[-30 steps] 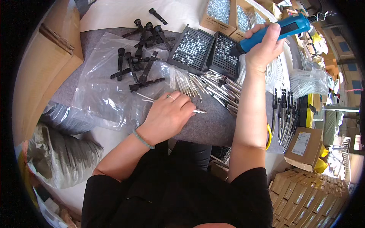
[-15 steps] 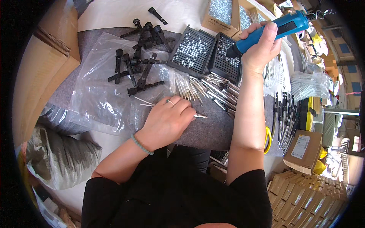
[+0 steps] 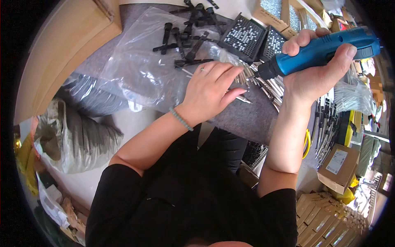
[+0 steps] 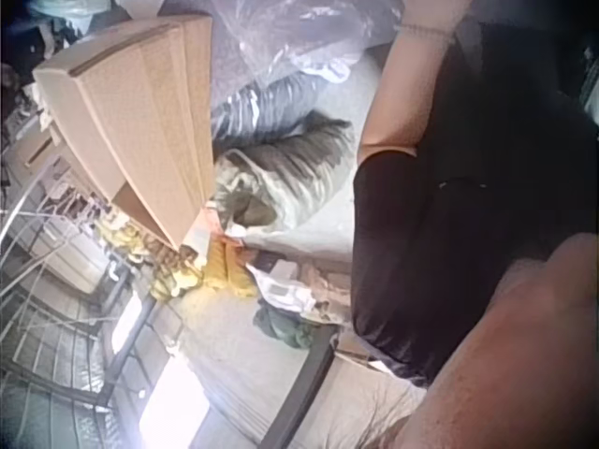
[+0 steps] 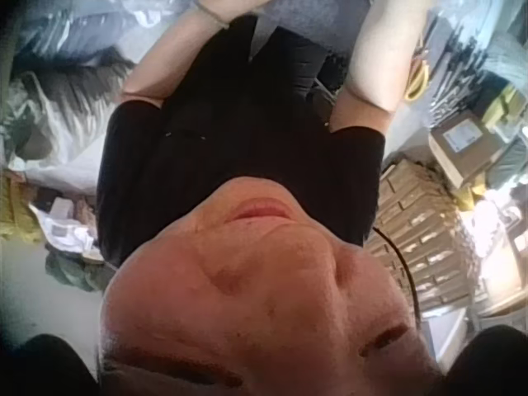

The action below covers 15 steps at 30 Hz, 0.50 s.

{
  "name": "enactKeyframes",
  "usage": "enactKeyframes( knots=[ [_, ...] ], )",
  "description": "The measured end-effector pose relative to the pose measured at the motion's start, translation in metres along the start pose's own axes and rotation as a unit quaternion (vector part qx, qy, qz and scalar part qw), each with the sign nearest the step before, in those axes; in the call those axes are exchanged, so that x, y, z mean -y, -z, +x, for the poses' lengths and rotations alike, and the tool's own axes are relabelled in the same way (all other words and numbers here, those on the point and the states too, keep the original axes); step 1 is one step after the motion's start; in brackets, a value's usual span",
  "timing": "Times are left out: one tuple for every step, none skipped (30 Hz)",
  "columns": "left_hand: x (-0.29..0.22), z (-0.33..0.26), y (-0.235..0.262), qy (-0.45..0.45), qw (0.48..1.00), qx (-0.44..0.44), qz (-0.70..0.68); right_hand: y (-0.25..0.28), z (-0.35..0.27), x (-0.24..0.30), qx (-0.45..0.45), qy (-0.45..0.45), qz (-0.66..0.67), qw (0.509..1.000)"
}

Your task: Assembling small metal and plastic hardware components using an electric screwdriver.

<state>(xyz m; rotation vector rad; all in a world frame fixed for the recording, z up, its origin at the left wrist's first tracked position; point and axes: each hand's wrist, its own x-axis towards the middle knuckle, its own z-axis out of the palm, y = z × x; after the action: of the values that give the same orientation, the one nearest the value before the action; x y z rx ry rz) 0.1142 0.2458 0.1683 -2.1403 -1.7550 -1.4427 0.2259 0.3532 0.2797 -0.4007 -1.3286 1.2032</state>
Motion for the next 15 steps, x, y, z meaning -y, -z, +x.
enactKeyframes(
  knots=[
    [0.0, 0.0, -0.001, 0.003, 1.0, -0.006, -0.014, -0.004, -0.004, 0.0, -0.003, 0.004, 0.017, 1.0],
    [-0.001, 0.0, -0.001, 0.002, 1.0, -0.016, -0.013, -0.007, -0.008, -0.001, -0.006, -0.006, 0.025, 1.0],
    [0.0, -0.002, 0.0, 0.003, 1.0, -0.016, -0.012, -0.008, -0.01, -0.002, -0.006, -0.008, 0.026, 1.0],
    [0.002, -0.004, -0.001, -0.012, 1.0, -0.021, -0.008, -0.009, -0.013, -0.004, -0.005, -0.008, 0.019, 1.0],
    [0.003, -0.005, -0.002, -0.027, 0.999, -0.026, -0.005, -0.011, -0.014, -0.004, -0.004, -0.008, 0.012, 1.0],
    [0.003, -0.005, -0.002, -0.027, 0.999, -0.025, -0.006, -0.012, -0.015, -0.004, -0.005, -0.009, 0.01, 1.0],
    [0.003, -0.006, -0.001, -0.029, 0.999, -0.032, -0.003, -0.013, -0.017, -0.005, -0.009, -0.015, 0.015, 1.0],
    [0.002, -0.006, -0.001, -0.03, 0.999, -0.038, 0.0, -0.014, -0.018, -0.005, -0.014, -0.02, 0.02, 1.0],
    [0.002, -0.006, -0.001, -0.03, 0.999, -0.037, -0.003, -0.014, -0.018, -0.004, -0.015, -0.021, 0.018, 1.0],
    [0.003, -0.006, -0.001, -0.032, 0.999, -0.035, -0.005, -0.015, -0.019, -0.003, -0.018, -0.02, 0.024, 0.999],
    [0.003, -0.006, -0.001, -0.034, 0.999, -0.033, -0.008, -0.015, -0.019, -0.003, -0.021, -0.02, 0.03, 0.999],
    [0.003, -0.007, 0.0, -0.033, 0.999, -0.032, -0.009, -0.014, -0.02, -0.003, -0.021, -0.021, 0.029, 0.999],
    [0.002, -0.007, 0.0, -0.032, 0.999, -0.026, -0.005, -0.013, -0.021, -0.003, 0.0, -0.025, 0.012, 1.0],
    [0.002, -0.008, 0.0, -0.031, 0.999, -0.019, -0.001, -0.011, -0.021, -0.004, 0.02, -0.029, -0.005, 0.999],
    [0.002, -0.007, 0.0, -0.031, 0.999, -0.018, -0.004, -0.006, -0.021, -0.006, 0.018, -0.03, -0.007, 0.999]
  ],
)
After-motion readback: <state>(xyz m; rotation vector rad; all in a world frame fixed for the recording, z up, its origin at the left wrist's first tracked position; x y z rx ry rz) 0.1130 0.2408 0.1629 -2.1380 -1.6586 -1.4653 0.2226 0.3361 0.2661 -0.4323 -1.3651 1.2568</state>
